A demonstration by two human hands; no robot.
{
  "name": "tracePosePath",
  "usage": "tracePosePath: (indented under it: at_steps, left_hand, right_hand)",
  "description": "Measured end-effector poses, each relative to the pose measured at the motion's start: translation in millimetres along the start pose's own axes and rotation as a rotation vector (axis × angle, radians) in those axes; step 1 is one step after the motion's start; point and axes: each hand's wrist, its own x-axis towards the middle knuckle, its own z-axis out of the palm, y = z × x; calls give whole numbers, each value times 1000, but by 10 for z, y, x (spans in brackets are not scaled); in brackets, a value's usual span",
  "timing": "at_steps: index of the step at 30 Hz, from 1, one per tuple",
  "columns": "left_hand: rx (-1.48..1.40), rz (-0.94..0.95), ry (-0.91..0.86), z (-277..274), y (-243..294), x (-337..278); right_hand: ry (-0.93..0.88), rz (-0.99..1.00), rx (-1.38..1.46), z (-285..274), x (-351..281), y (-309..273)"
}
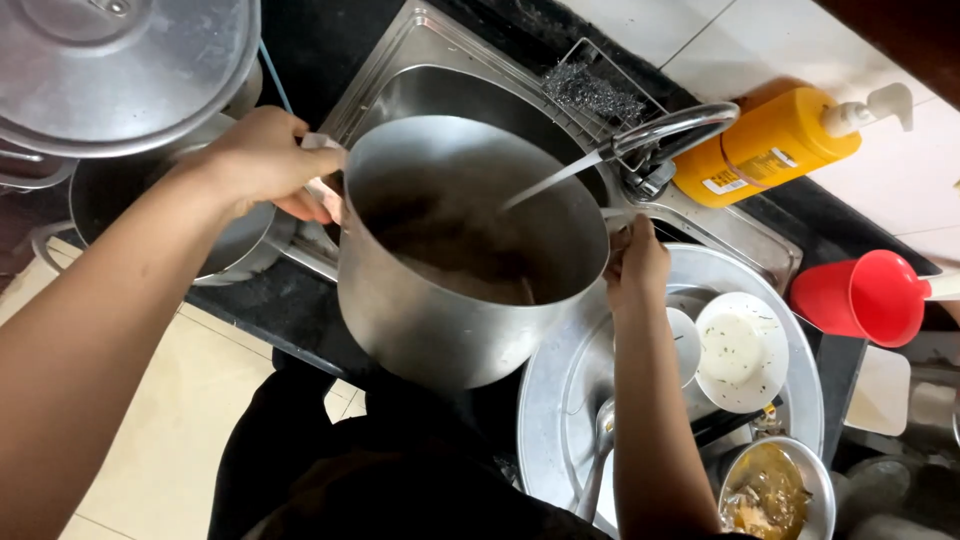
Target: Straining a herbal liquid mixture through a cloth filter into a red basin and then washing the large metal pot in the sink.
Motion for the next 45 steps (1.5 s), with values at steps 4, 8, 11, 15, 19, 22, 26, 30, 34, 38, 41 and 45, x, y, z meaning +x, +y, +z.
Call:
tracePosePath:
  at_steps: [4,8,11,15,19,22,26,30,34,38,41,45]
  left_hand:
    - [-112,6,47,-31,-270,310]
    - [-133,9,106,96,-404,546]
    - [-144,77,147,224,-534,748]
    - [-169,148,131,306,-436,820]
    - [-36,156,238,188,-57,471]
    - [278,295,400,32,-98,582]
    - [376,243,460,-88,95,379]
    - [355,278,386,-106,36,393]
    - [297,328,345,-17,-8,286]
    - [20,234,208,67,-205,200]
    - [7,205,165,138,-440,202]
    - [6,55,203,288,-550,-13]
  right_hand:
    - [-36,-161,-4,65,-429,-183]
    - [-141,-265,38,91,-871,-382]
    - [-75,-284,-55,96,-1159,-518]
    - [-35,-238,5,-20,-1138,-609]
    - [-59,-145,36,-147,-878,-569]
    - [-108,-29,51,-203,-692,-405]
    - [-125,36,67,-239,-604,-166]
    - [-179,37,183,-292,-573,-71]
    - [-188,31,198,-368,-436,-21]
    - [-204,-13,67,-254,-485,-69]
    - [-305,-141,-123,-177,-492,-87]
    - [-474,-54,-34,-63,-514,-176]
